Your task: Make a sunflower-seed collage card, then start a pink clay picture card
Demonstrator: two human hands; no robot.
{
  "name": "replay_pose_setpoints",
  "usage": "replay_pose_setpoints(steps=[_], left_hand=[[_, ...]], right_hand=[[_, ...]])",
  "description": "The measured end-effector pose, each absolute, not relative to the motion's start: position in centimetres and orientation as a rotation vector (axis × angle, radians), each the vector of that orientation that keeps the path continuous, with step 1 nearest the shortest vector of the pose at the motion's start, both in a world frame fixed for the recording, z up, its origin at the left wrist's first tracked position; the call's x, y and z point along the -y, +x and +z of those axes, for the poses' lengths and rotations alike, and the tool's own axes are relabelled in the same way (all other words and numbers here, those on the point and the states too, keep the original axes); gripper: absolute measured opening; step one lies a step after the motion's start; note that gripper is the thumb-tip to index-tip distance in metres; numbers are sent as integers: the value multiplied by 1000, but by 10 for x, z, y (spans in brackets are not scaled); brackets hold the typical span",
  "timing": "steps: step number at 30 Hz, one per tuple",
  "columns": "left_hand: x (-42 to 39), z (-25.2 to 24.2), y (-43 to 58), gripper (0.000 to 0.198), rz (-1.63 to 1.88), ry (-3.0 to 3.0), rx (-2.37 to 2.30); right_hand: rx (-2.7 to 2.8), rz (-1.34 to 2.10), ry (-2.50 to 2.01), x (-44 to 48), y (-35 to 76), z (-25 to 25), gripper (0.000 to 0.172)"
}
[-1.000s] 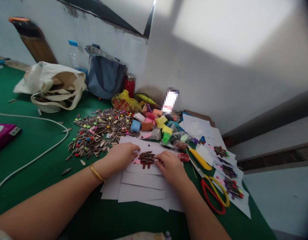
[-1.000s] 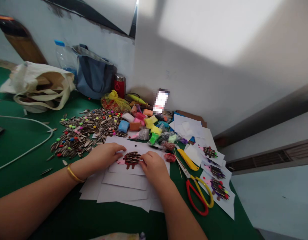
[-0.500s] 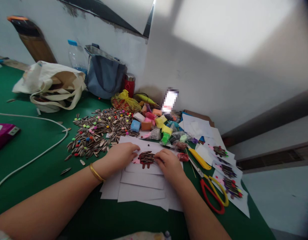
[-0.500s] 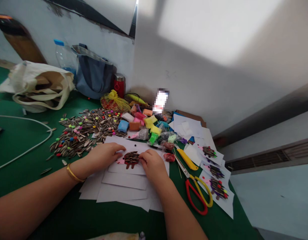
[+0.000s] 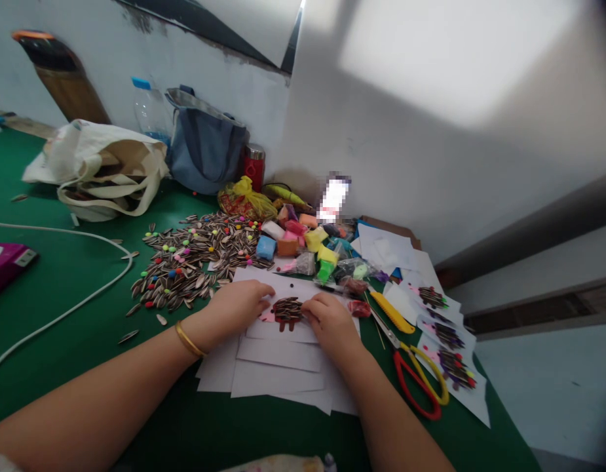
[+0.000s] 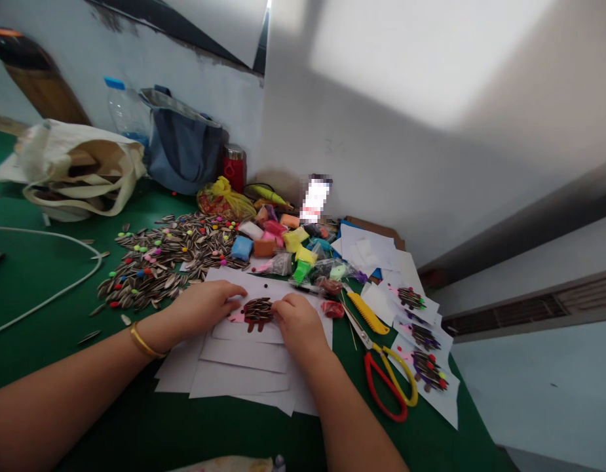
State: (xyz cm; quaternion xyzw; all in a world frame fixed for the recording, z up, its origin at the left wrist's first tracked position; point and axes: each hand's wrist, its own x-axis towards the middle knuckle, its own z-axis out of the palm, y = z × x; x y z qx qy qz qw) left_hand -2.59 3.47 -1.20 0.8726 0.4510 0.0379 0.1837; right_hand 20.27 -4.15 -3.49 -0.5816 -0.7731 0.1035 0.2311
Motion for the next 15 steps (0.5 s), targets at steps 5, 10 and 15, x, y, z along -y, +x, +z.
replay_pose_setpoints(steps=[5, 10, 15], left_hand=[[-35, -12, -26, 33, 108, 2439, -1284], [-35, -11, -25, 33, 108, 2437, -1282], [-35, -12, -25, 34, 108, 2425, -1291]], right_hand=[[2096, 319, -1613, 45, 205, -25, 10], [2147, 346, -1578, 47, 208, -18, 7], [2203, 266, -1561, 46, 206, -26, 9]])
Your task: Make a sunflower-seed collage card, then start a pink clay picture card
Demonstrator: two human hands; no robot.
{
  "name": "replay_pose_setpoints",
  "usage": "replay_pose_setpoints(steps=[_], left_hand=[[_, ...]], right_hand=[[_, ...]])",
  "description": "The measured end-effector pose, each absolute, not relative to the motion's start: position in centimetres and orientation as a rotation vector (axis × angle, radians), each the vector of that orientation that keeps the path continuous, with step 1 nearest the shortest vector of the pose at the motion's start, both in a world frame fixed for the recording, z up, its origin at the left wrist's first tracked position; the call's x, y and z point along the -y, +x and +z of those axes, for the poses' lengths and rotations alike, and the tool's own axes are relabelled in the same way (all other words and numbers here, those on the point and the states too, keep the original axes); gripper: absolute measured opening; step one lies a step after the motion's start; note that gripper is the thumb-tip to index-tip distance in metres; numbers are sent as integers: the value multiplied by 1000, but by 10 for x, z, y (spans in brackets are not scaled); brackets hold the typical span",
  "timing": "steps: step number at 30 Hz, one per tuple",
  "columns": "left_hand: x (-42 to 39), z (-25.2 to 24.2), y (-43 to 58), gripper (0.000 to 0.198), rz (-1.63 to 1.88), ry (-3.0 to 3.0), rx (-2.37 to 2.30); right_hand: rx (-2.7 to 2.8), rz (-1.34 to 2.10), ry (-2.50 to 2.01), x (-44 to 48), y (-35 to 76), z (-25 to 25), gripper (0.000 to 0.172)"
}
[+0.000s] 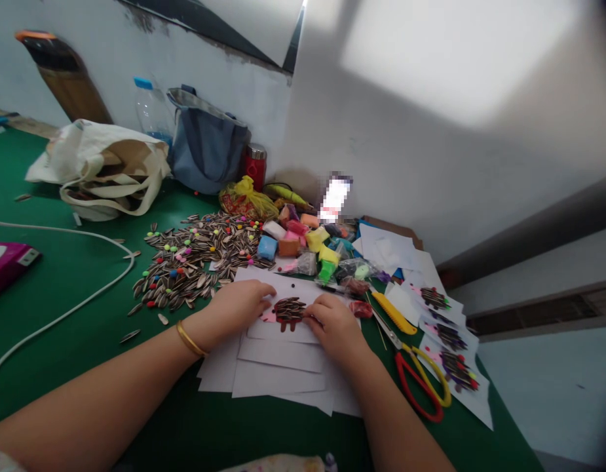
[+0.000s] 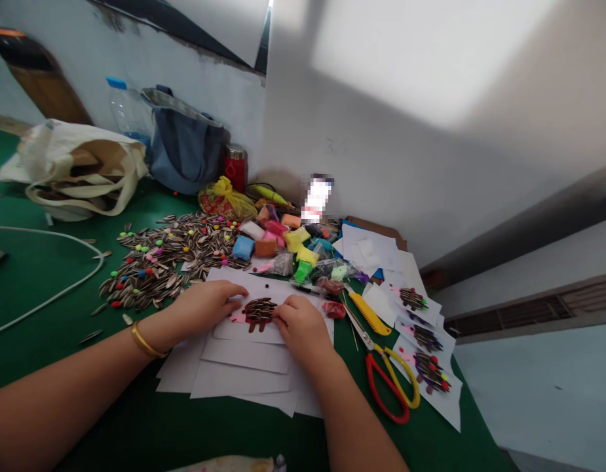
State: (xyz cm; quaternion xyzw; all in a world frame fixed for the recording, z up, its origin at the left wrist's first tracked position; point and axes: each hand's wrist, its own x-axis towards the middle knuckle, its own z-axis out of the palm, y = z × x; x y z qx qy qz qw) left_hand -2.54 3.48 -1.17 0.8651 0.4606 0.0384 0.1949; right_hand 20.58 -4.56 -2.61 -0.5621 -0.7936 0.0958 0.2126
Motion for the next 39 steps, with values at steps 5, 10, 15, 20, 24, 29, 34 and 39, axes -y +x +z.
replay_pose_setpoints(steps=[5, 10, 15, 20, 24, 29, 34, 39], left_hand=[[-37, -15, -27, 33, 134, 2414, -1277], [-37, -11, -22, 28, 598, 1903, -1137], [-21, 4, -11, 46, 615, 561, -777], [-7, 19, -5, 52, 603, 224, -616], [-4, 21, -5, 60, 596, 251, -559], [-2, 15, -6, 63, 532, 323, -506], [5, 15, -4, 45, 484, 389, -527], [8, 10, -2, 26, 485, 889, -730]], right_hand=[[2239, 173, -1577, 45, 204, -29, 11], [2179, 178, -1530, 49, 204, -18, 11], [2030, 135, -1421, 58, 190, -6, 18], [1971, 110, -1368, 64, 178, -2, 18], [1953, 115, -1365, 65, 175, 0, 17], [2044, 188, -1283, 64, 166, 0, 17], [1933, 230, -1258, 65, 166, 1, 17], [1806, 306, -1274, 66, 170, 2, 17]])
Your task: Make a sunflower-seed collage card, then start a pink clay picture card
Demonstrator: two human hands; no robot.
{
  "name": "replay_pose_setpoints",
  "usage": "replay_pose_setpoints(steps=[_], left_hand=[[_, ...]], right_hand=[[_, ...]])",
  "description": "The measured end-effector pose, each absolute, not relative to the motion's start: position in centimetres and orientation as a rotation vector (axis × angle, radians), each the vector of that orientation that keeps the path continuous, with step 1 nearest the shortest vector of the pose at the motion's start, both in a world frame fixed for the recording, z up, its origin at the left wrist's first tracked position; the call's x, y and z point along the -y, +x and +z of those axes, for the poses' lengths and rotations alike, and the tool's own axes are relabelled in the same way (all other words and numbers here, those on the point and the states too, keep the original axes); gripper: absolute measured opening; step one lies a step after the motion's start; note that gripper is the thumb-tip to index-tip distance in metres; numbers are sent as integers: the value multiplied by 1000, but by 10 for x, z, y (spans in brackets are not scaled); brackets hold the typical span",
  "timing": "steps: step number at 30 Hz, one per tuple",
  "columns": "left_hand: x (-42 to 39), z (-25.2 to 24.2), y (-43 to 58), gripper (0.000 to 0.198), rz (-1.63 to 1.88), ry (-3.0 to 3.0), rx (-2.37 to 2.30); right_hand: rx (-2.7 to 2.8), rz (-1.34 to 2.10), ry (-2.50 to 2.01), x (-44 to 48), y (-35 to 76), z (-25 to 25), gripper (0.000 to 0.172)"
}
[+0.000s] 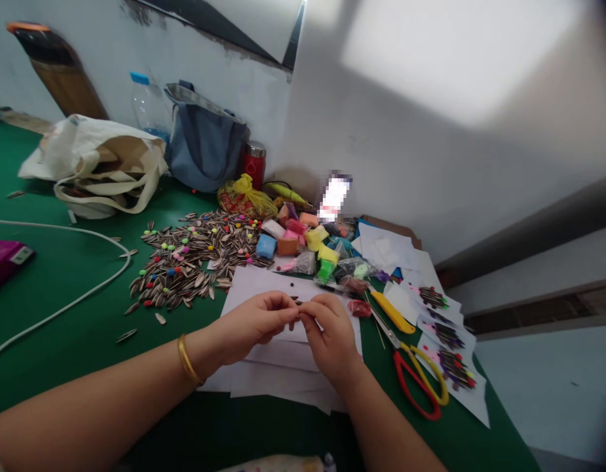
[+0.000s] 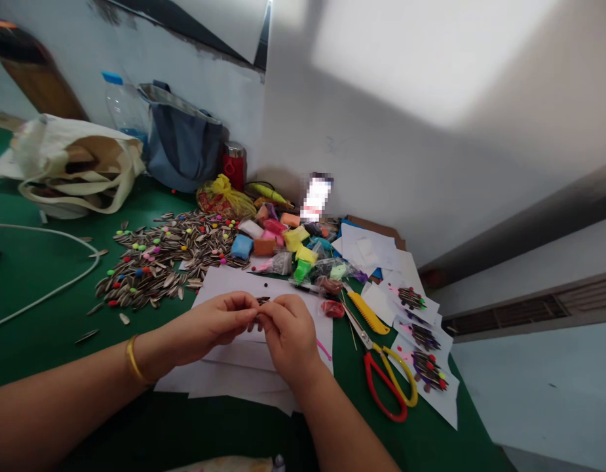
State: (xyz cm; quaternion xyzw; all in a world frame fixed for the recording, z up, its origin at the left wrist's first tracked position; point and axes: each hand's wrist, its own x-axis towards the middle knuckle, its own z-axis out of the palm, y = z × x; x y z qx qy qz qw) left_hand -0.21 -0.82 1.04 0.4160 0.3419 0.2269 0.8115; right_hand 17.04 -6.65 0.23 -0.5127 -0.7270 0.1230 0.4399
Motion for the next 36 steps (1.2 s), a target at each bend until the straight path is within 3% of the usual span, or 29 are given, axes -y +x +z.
replay_pose_setpoints(steps=[21, 26, 31, 36], left_hand=[[2, 7, -4, 24, 503, 1153, -780], [-9, 7, -8, 24, 534, 1378, -767], [-34, -5, -20, 25, 583, 1873, -1110], [-42, -14, -26, 31, 324, 2278, -1294]], right_hand=[[1734, 281, -1195, 64, 174, 1, 13], [1748, 440, -1326, 56, 199, 0, 9], [1851, 548, -1605, 49, 231, -2, 10], [1914, 605, -1712, 45, 231, -7, 9]])
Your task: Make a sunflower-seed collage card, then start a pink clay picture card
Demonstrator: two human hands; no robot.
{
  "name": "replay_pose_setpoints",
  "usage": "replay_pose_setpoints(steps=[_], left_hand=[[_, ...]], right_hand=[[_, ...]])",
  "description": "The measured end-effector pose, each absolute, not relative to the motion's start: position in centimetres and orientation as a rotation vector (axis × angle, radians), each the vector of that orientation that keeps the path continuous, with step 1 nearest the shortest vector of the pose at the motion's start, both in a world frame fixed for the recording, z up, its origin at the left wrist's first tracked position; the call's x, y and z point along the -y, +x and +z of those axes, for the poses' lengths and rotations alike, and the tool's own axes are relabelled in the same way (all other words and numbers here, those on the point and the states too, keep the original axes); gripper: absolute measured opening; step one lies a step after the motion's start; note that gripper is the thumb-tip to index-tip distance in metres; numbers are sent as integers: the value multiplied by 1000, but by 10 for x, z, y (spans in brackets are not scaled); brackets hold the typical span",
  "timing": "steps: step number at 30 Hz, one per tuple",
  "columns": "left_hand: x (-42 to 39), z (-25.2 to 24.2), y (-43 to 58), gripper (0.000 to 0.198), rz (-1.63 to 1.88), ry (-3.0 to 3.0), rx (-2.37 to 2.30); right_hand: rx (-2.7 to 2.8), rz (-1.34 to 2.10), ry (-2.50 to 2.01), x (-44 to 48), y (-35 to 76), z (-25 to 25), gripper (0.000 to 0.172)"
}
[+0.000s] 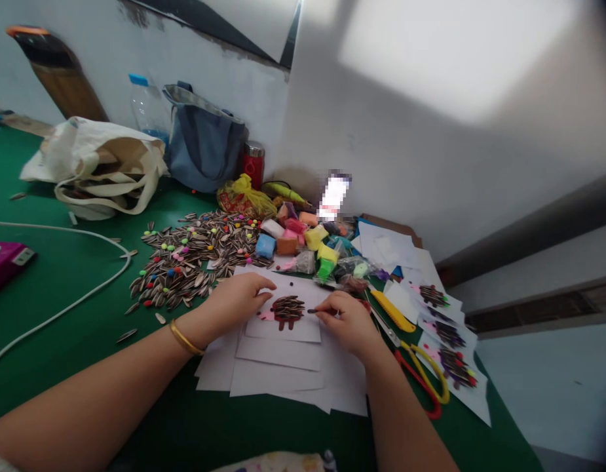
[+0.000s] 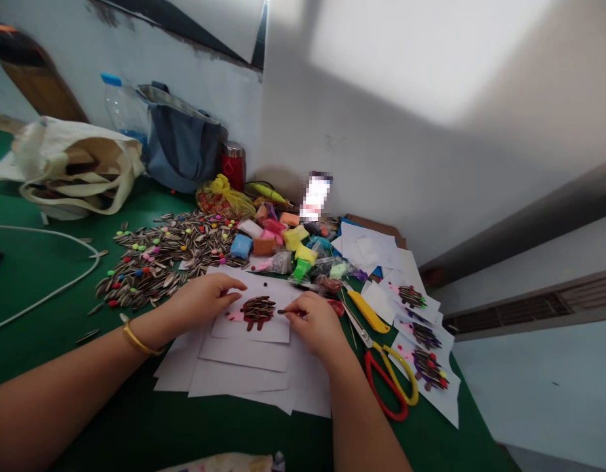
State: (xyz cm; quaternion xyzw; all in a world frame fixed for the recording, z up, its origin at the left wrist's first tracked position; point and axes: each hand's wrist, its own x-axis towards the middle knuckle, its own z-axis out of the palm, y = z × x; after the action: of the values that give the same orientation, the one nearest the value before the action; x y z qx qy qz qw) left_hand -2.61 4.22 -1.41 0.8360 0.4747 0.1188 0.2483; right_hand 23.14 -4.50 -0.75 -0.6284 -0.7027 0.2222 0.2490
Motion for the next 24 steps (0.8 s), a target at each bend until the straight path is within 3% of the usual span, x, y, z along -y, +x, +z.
replay_pose_setpoints(steps=[7, 24], left_hand=[[-37, -13, -26, 33, 128, 2449, -1319], [-37, -14, -27, 34, 168, 2419, -1288]], right_hand=[[1896, 623, -1645, 42, 223, -19, 8], [1908, 577, -1690, 42, 212, -22, 7]])
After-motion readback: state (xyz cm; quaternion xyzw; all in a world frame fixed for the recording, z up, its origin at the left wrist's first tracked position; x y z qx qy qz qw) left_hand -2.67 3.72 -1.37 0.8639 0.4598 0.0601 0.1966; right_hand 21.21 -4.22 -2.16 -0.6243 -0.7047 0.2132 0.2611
